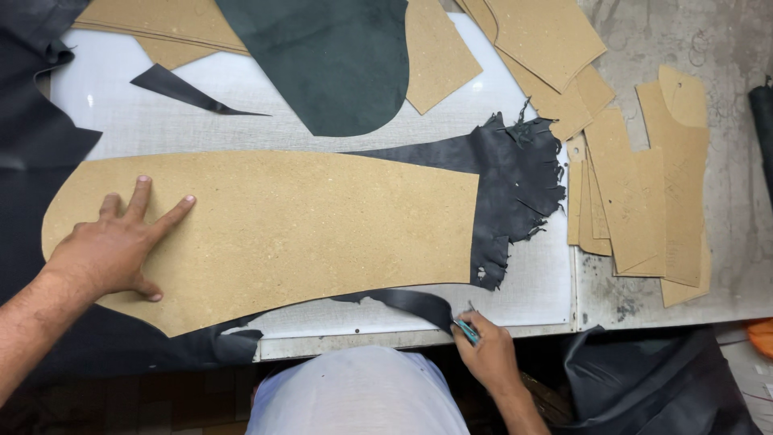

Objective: The person places cardboard templates onto a large piece of black leather, traces the outlines with a pen, and cuts the leather along the traced lines using a utility knife. The cut leather pieces are set aside on the table.

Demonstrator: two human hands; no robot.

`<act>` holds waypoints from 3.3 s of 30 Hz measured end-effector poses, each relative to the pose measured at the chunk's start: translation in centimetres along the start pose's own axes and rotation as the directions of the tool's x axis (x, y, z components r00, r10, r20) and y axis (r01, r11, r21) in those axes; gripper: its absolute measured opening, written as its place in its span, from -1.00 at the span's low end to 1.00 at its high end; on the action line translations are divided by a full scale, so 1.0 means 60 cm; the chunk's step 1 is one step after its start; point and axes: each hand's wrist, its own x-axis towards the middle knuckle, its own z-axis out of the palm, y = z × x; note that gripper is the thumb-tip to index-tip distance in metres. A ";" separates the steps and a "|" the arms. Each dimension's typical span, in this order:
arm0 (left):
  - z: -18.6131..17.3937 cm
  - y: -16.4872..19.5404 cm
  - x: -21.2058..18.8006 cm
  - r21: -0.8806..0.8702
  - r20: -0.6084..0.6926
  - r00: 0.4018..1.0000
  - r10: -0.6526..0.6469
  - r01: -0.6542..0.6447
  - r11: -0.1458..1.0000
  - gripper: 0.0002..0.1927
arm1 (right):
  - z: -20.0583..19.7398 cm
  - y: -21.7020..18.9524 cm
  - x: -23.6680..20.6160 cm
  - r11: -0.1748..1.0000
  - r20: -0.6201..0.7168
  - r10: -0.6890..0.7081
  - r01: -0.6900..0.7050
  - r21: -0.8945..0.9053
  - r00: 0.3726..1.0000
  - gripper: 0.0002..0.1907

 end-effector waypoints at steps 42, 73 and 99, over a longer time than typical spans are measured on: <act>-0.272 0.472 0.068 -0.152 -0.435 0.877 0.204 -0.294 0.943 0.14 | -0.202 -0.177 0.314 0.566 -0.185 -0.792 0.588 -0.578 0.581 -0.75; -0.284 0.532 0.057 -0.268 -0.420 0.878 0.228 -0.360 0.893 0.41 | -0.207 -0.056 0.344 0.955 -0.480 -0.170 0.263 0.134 0.861 -0.72; 0.148 0.053 -0.003 -0.590 -0.625 0.745 -0.235 -0.254 0.766 0.10 | -0.003 -0.323 0.182 0.879 -0.083 -0.474 0.477 0.016 0.876 -0.62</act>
